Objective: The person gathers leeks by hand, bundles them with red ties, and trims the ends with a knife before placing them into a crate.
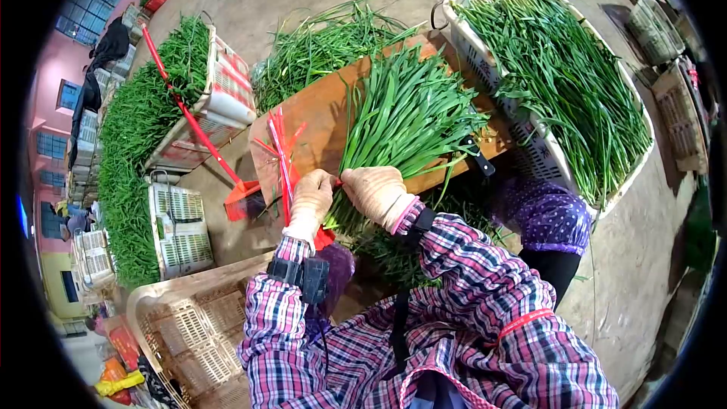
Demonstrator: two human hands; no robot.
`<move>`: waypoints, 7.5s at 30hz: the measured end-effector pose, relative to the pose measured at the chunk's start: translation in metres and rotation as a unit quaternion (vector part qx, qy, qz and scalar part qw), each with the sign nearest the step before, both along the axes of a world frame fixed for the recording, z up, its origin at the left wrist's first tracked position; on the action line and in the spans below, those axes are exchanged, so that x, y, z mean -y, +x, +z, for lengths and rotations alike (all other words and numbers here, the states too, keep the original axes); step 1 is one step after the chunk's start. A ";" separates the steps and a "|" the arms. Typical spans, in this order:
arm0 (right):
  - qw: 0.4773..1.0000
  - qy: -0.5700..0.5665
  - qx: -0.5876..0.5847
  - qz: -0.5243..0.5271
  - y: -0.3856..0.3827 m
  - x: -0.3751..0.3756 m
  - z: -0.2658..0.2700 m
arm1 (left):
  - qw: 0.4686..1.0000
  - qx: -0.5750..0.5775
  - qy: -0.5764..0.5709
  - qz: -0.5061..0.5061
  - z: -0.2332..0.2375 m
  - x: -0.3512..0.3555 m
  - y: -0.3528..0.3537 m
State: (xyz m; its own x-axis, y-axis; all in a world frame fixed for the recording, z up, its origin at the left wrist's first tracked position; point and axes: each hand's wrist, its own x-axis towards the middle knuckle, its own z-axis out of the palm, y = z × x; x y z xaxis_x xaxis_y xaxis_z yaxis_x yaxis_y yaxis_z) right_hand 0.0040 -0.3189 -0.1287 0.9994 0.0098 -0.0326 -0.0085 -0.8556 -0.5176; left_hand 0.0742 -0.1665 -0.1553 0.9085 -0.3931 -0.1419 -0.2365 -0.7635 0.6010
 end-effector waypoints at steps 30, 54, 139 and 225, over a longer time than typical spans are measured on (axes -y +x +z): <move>0.983 0.126 0.132 0.019 -0.058 0.005 -0.012 | 0.947 -0.301 -0.078 -0.076 -0.004 0.006 0.014; 0.986 -0.124 0.013 0.113 -0.108 -0.004 -0.033 | 0.973 -0.184 0.098 -0.098 0.000 0.039 -0.029; 0.851 0.420 0.019 -0.316 -0.098 0.047 -0.072 | 0.977 -0.181 -0.095 0.058 -0.044 0.049 -0.054; 0.815 0.508 -0.074 -0.269 -0.153 0.093 -0.060 | 0.638 -0.365 -0.677 0.043 -0.007 0.009 -0.050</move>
State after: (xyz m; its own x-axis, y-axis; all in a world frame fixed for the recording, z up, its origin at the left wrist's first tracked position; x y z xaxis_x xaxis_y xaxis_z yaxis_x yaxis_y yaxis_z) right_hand -0.1495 -0.4115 -0.1888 0.8537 -0.3318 -0.4013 -0.3671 0.1631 -0.9158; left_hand 0.0241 -0.1758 -0.1625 0.8215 -0.5572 -0.1215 0.4903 0.5813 0.6493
